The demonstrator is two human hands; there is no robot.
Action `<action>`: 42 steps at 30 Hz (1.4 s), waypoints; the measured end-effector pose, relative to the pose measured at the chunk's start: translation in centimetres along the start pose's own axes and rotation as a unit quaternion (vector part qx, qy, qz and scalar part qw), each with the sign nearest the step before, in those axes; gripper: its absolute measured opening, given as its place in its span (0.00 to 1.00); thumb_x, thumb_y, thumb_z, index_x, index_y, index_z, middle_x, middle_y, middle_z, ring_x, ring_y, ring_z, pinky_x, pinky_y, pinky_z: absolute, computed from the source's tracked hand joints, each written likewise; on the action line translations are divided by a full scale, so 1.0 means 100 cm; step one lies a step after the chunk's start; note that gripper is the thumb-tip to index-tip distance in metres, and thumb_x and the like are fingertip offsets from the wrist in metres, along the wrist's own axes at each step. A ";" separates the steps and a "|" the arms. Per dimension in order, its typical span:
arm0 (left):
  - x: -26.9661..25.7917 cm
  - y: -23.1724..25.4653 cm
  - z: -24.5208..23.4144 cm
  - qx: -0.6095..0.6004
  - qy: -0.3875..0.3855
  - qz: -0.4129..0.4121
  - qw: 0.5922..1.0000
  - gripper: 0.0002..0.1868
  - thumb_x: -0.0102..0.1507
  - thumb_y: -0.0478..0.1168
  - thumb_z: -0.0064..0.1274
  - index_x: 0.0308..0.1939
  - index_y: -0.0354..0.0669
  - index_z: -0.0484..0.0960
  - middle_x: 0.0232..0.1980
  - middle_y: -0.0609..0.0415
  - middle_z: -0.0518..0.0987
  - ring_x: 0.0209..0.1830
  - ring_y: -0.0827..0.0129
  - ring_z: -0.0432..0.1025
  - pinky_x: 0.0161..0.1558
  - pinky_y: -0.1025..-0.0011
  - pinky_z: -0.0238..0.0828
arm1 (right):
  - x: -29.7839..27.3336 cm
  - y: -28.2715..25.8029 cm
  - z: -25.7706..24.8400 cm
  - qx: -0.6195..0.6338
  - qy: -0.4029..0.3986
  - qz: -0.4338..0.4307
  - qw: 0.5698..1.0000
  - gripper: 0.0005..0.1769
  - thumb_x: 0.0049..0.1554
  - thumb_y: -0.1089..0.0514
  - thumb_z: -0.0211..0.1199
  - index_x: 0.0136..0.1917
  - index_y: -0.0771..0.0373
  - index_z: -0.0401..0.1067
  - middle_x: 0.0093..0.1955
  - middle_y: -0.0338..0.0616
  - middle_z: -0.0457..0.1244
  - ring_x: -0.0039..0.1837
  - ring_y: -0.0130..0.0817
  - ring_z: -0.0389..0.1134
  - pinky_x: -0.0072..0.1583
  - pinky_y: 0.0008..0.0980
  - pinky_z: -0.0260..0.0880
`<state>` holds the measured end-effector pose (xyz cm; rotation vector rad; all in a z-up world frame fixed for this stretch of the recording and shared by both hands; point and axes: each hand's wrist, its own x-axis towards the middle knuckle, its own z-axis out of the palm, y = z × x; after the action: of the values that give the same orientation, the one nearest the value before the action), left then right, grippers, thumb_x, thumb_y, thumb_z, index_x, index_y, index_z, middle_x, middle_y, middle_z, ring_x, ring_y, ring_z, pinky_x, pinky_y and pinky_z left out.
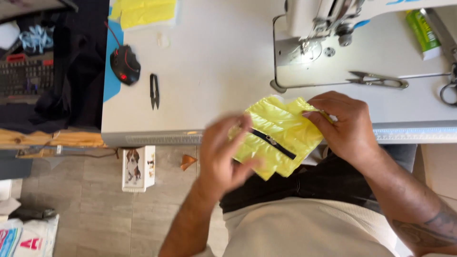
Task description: Final assembly and finishing of a yellow fabric pouch using an industrial sewing machine and thread snips.
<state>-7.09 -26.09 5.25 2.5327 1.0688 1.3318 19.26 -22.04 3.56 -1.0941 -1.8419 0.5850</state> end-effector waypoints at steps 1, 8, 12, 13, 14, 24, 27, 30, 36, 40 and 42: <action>0.004 -0.011 -0.004 0.046 0.000 -0.032 0.998 0.35 0.72 0.54 0.55 0.78 0.48 0.58 0.68 0.47 0.76 0.68 0.57 0.71 0.74 0.59 0.71 | 0.000 -0.004 -0.002 -0.006 -0.028 -0.024 0.999 0.07 0.60 0.68 0.69 0.50 0.77 0.77 0.49 0.60 0.70 0.52 0.51 0.72 0.54 0.42 0.72; 0.039 -0.001 0.045 0.000 -0.035 -0.078 0.996 0.13 0.63 0.40 0.64 0.29 0.39 0.78 0.26 0.55 0.76 0.23 0.72 0.69 0.24 0.72 0.68 | -0.011 -0.024 -0.007 -0.055 -0.008 0.030 0.998 0.05 0.59 0.69 0.68 0.48 0.73 0.76 0.47 0.52 0.68 0.40 0.37 0.66 0.43 0.32 0.68; 0.030 0.020 0.067 0.039 0.023 -0.129 0.991 0.22 0.61 0.37 0.65 0.21 0.43 0.66 0.19 0.60 0.63 0.17 0.71 0.55 0.18 0.70 0.45 | -0.031 -0.031 -0.008 -0.119 -0.063 0.061 0.989 0.10 0.57 0.60 0.71 0.39 0.65 0.71 0.37 0.42 0.65 0.31 0.33 0.59 0.36 0.34 0.60; 0.030 0.024 0.070 0.034 0.035 -0.141 0.989 0.24 0.61 0.35 0.64 0.19 0.44 0.63 0.18 0.61 0.61 0.17 0.73 0.53 0.19 0.70 0.43 | -0.035 -0.033 -0.007 -0.132 -0.076 0.062 0.986 0.12 0.58 0.58 0.69 0.38 0.64 0.70 0.33 0.41 0.63 0.29 0.34 0.57 0.35 0.37 0.57; 0.027 0.025 0.073 0.035 0.038 -0.140 0.989 0.24 0.61 0.35 0.64 0.19 0.44 0.63 0.18 0.61 0.61 0.17 0.73 0.53 0.19 0.70 0.43 | -0.036 -0.029 -0.005 -0.133 -0.075 0.060 0.986 0.12 0.58 0.58 0.69 0.38 0.64 0.70 0.33 0.41 0.63 0.29 0.34 0.57 0.35 0.37 0.57; 0.013 0.043 0.071 0.050 0.078 -0.095 0.991 0.29 0.62 0.33 0.65 0.20 0.44 0.57 0.18 0.58 0.57 0.16 0.69 0.49 0.19 0.68 0.41 | -0.035 -0.020 -0.005 -0.050 -0.153 0.218 0.962 0.25 0.59 0.51 0.65 0.28 0.58 0.56 0.25 0.34 0.46 0.33 0.29 0.42 0.36 0.35 0.44; 0.009 0.044 0.071 0.035 0.085 -0.082 0.992 0.28 0.62 0.31 0.64 0.20 0.43 0.57 0.19 0.58 0.57 0.16 0.67 0.49 0.19 0.67 0.41 | -0.031 -0.022 -0.007 -0.017 -0.185 0.233 0.955 0.11 0.57 0.54 0.66 0.36 0.58 0.69 0.25 0.33 0.49 0.31 0.27 0.45 0.35 0.34 0.46; 0.009 0.046 0.067 0.024 0.082 -0.066 0.994 0.27 0.65 0.33 0.61 0.21 0.42 0.58 0.19 0.56 0.57 0.17 0.66 0.50 0.19 0.66 0.42 | -0.033 -0.020 -0.006 0.002 -0.178 0.230 0.957 0.10 0.59 0.55 0.63 0.36 0.59 0.73 0.24 0.33 0.49 0.31 0.26 0.45 0.34 0.33 0.45; -0.001 0.051 0.087 0.003 0.159 -0.063 0.985 0.08 0.64 0.37 0.60 0.32 0.39 0.79 0.25 0.55 0.70 0.20 0.65 0.69 0.22 0.72 0.68 | -0.055 0.008 0.014 0.087 -0.044 0.181 0.979 0.12 0.58 0.61 0.63 0.33 0.68 0.76 0.17 0.40 0.53 0.20 0.28 0.52 0.27 0.26 0.56; 0.008 0.062 0.082 -0.065 0.176 -0.118 0.975 0.03 0.61 0.27 0.58 0.35 0.36 0.81 0.25 0.52 0.76 0.20 0.66 0.71 0.22 0.73 0.70 | -0.065 -0.009 0.022 0.079 0.036 0.213 0.973 0.07 0.53 0.63 0.69 0.37 0.67 0.72 0.19 0.45 0.58 0.21 0.30 0.56 0.28 0.25 0.56; 0.000 0.055 0.091 -0.054 0.192 -0.118 0.973 0.04 0.61 0.28 0.60 0.33 0.37 0.80 0.25 0.53 0.76 0.19 0.65 0.71 0.22 0.73 0.70 | -0.070 -0.016 0.026 0.086 0.042 0.209 0.973 0.08 0.53 0.63 0.70 0.37 0.66 0.72 0.19 0.45 0.58 0.21 0.29 0.57 0.28 0.25 0.58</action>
<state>2.73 -28.14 1.74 2.0392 1.2717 1.7933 17.79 -28.78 0.31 -1.3737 -1.4627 0.9099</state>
